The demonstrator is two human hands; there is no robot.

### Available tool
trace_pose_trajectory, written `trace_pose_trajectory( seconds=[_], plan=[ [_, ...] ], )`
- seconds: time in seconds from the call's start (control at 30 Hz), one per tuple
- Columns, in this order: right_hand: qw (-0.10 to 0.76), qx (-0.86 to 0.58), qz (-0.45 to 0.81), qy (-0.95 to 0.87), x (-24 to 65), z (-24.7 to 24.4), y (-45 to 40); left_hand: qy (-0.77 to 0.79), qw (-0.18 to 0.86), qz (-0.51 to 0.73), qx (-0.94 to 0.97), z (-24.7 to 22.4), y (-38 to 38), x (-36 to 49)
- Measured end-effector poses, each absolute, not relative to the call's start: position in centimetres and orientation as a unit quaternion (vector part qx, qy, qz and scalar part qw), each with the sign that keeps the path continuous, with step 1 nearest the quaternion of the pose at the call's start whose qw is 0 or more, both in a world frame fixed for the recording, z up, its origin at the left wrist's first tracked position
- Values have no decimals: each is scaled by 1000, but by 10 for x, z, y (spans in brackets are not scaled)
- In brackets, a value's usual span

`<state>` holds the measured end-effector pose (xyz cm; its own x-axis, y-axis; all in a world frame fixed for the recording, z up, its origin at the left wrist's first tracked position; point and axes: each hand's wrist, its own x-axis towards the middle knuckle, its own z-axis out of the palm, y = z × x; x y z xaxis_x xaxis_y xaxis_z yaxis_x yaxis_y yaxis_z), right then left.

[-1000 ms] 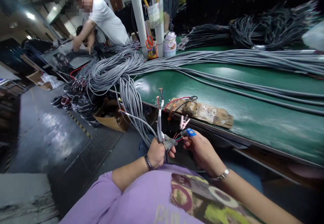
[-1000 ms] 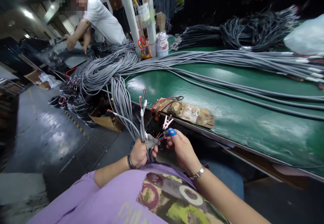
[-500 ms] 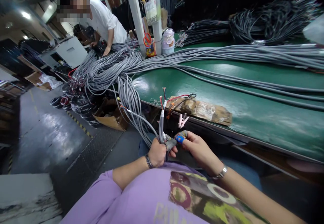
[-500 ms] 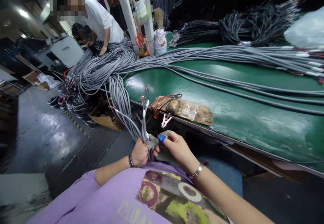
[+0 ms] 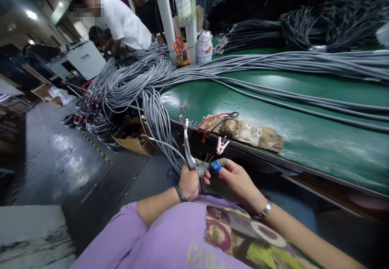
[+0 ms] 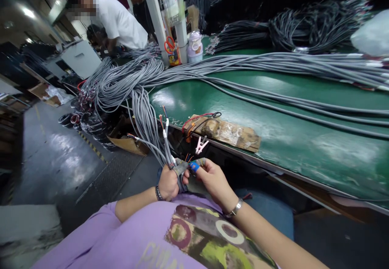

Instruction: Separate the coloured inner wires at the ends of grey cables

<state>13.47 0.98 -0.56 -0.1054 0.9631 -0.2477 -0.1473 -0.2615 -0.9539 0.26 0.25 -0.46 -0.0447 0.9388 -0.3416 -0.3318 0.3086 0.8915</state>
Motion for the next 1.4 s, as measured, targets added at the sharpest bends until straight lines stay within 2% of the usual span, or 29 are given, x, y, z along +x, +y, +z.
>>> trace_pose_trajectory(
  seconds=[0.33, 0.57, 0.93, 1.1, 1.4],
  plan=[
    [395, -466, 653, -447, 136, -2, 4, 511, 616, 517, 304, -6, 5, 2],
    [444, -497, 619, -415, 136, 0, 12, 515, 601, 501, 349, -8, 1, 2],
    [457, -490, 643, -371, 128, 5, 5, 516, 603, 525, 308, -7, 3, 2],
    [435, -478, 665, -373, 128, 1, 2, 516, 604, 522, 310, -7, 4, 0],
    [451, -488, 636, -392, 130, 2, 11, 528, 593, 497, 349, -6, 3, 4]
  ],
)
